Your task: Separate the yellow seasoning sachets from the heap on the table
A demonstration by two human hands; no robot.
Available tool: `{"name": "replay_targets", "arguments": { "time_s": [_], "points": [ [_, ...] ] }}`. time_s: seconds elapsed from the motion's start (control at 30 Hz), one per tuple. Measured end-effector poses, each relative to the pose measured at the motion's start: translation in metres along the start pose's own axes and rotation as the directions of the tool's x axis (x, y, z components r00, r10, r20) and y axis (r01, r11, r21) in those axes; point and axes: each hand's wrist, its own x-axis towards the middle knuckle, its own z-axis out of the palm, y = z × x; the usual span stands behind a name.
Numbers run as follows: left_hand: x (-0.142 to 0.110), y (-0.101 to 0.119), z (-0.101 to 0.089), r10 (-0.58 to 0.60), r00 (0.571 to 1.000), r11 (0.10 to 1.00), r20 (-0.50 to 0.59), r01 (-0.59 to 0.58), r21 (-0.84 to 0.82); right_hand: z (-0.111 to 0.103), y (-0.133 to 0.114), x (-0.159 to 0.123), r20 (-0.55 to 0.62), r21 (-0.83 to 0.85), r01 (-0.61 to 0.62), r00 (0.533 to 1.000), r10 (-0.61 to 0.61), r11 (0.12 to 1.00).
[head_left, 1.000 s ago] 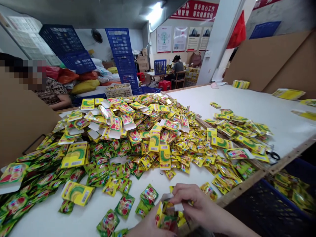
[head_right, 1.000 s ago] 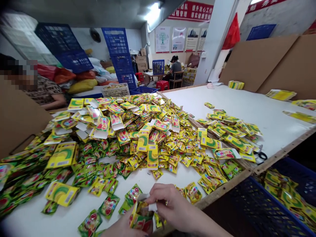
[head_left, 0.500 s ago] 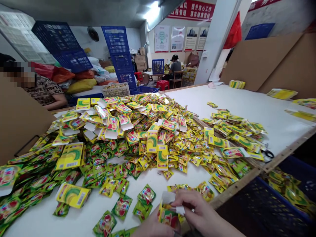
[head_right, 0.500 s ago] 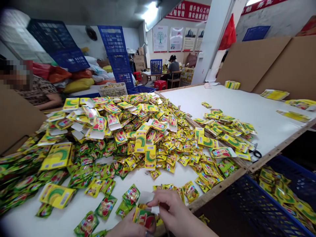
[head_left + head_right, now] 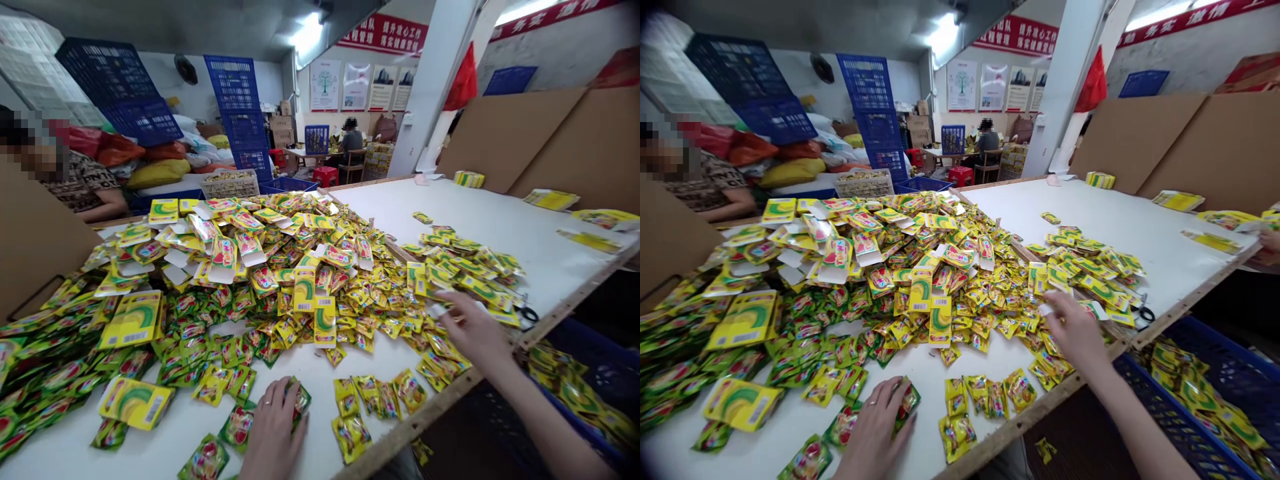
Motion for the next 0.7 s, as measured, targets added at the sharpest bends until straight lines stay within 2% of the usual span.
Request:
{"name": "replay_targets", "arguments": {
  "time_s": [0.03, 0.07, 0.13, 0.2, 0.23, 0.3, 0.37, 0.4, 0.47, 0.53, 0.6, 0.7],
  "points": [
    [0.000, -0.005, 0.004, 0.006, 1.000, 1.000, -0.005, -0.006, 0.006, 0.009, -0.009, -0.007, 0.133, 0.026, 0.033, 0.990, -0.036, 0.999],
    [0.000, -0.008, 0.005, -0.002, 1.000, 1.000, -0.006, 0.002, -0.020, 0.022, -0.022, -0.017, 0.279, 0.056, 0.067, 0.957, -0.080, 0.996],
    [0.003, -0.009, 0.000, -0.064, 0.998, 0.988, 0.002, 0.064, -0.143, 0.051, -0.051, -0.042, 0.495, 0.091, 0.162, 0.849, -0.186, 0.983],
    [0.007, -0.007, -0.012, -0.176, 0.984, 0.931, 0.021, 0.173, -0.321, 0.075, -0.075, -0.061, 0.605, 0.131, 0.217, 0.756, -0.251, 0.967],
    [0.009, -0.005, -0.017, -0.250, 0.967, 0.866, 0.037, 0.241, -0.439, 0.083, -0.082, -0.066, 0.631, 0.153, 0.228, 0.726, -0.273, 0.961],
    [0.011, -0.001, -0.025, -0.393, 0.915, 0.667, 0.087, 0.349, -0.659, 0.089, -0.091, -0.068, 0.646, 0.195, 0.235, 0.699, -0.305, 0.952],
    [0.011, 0.004, -0.027, -0.479, 0.861, 0.431, 0.171, 0.400, -0.809, 0.086, -0.095, -0.064, 0.641, 0.225, 0.238, 0.694, -0.328, 0.945],
    [0.011, 0.007, -0.026, -0.498, 0.837, 0.309, 0.225, 0.414, -0.856, 0.084, -0.098, -0.063, 0.628, 0.234, 0.230, 0.706, -0.328, 0.944],
    [0.012, 0.016, -0.024, -0.478, 0.797, 0.067, 0.368, 0.451, -0.890, 0.080, -0.104, -0.062, 0.550, 0.284, 0.201, 0.767, -0.331, 0.938],
    [0.013, 0.026, -0.022, -0.411, 0.759, -0.154, 0.505, 0.488, -0.859, 0.080, -0.112, -0.065, 0.423, 0.426, 0.172, 0.830, -0.364, 0.888],
    [0.014, 0.034, -0.022, -0.321, 0.743, -0.241, 0.587, 0.536, -0.809, 0.084, -0.119, -0.070, 0.331, 0.601, 0.122, 0.861, -0.385, 0.790],
    [0.015, 0.038, -0.023, -0.254, 0.728, -0.272, 0.637, 0.579, -0.769, 0.088, -0.124, -0.075, 0.347, 0.736, -0.040, 0.880, -0.325, 0.676]
  ]
}}
